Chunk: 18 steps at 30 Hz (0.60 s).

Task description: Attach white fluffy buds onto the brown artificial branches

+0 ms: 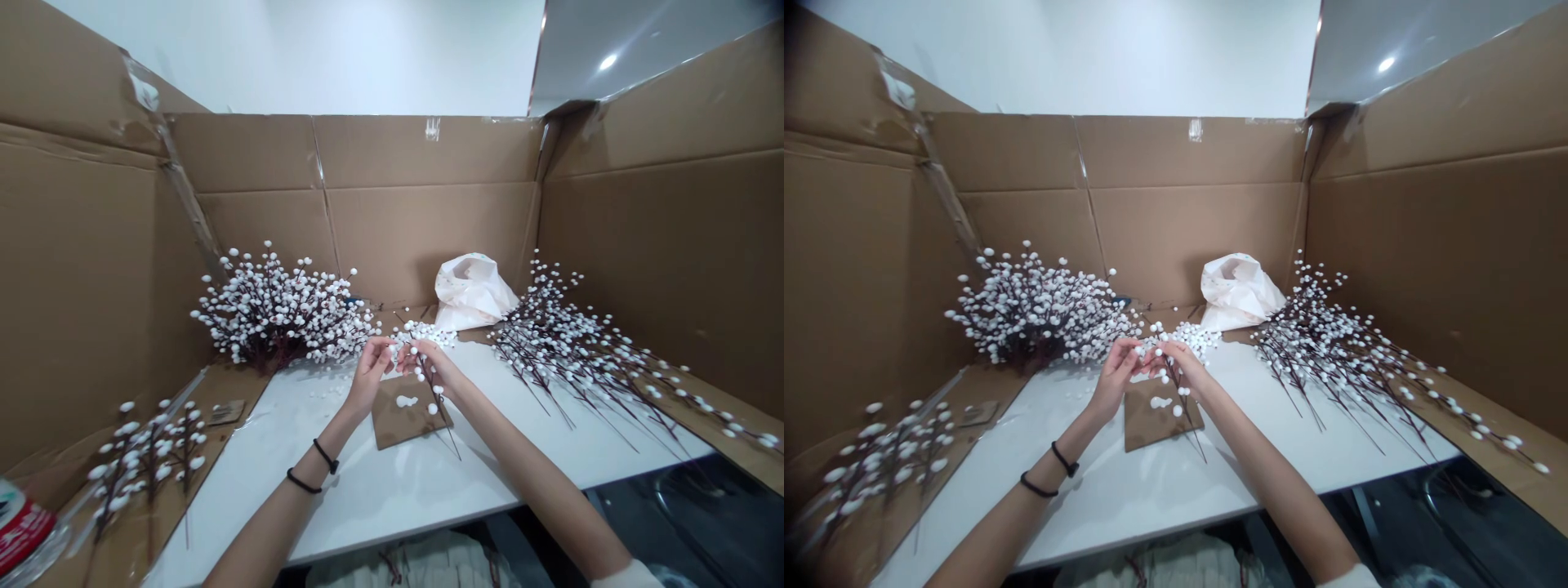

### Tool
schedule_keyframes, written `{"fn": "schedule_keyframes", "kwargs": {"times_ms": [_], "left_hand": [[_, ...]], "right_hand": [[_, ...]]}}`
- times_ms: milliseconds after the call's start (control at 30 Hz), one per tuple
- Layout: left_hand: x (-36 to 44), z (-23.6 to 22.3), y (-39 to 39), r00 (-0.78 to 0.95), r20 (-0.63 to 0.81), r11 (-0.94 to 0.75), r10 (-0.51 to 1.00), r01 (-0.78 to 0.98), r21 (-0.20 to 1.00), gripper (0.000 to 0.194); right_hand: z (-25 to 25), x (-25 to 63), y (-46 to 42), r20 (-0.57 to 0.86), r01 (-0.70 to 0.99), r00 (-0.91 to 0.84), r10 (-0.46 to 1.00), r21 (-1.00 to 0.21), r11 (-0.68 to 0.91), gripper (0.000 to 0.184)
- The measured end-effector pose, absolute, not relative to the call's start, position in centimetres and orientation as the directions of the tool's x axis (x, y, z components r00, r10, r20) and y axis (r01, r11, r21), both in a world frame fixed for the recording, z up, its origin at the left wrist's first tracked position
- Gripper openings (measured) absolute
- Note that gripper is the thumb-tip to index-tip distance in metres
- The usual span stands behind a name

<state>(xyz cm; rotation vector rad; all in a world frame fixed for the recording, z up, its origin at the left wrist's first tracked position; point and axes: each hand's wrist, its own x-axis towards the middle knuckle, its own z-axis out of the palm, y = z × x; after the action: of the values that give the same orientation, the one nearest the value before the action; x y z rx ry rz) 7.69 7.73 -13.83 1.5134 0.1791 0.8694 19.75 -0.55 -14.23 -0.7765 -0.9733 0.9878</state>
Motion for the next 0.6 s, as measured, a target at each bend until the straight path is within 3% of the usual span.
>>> {"fn": "schedule_keyframes", "kwargs": {"times_ms": [300,600], "left_hand": [[7.93,-13.89,7.33,0.678,0.415,-0.178,0.607,-0.393,0.902,0.038],[8.11,-14.25,7.8,0.723,0.444,-0.146,0.529,-0.438,0.887,0.033]], "right_hand": [[-13.16,18.8,-0.92,0.286,-0.29,0.223,0.932,-0.893,0.343,0.026],[-13.97,18.9,-0.33,0.305,-0.33,0.238,0.922,-0.868,0.373,0.018]]}}
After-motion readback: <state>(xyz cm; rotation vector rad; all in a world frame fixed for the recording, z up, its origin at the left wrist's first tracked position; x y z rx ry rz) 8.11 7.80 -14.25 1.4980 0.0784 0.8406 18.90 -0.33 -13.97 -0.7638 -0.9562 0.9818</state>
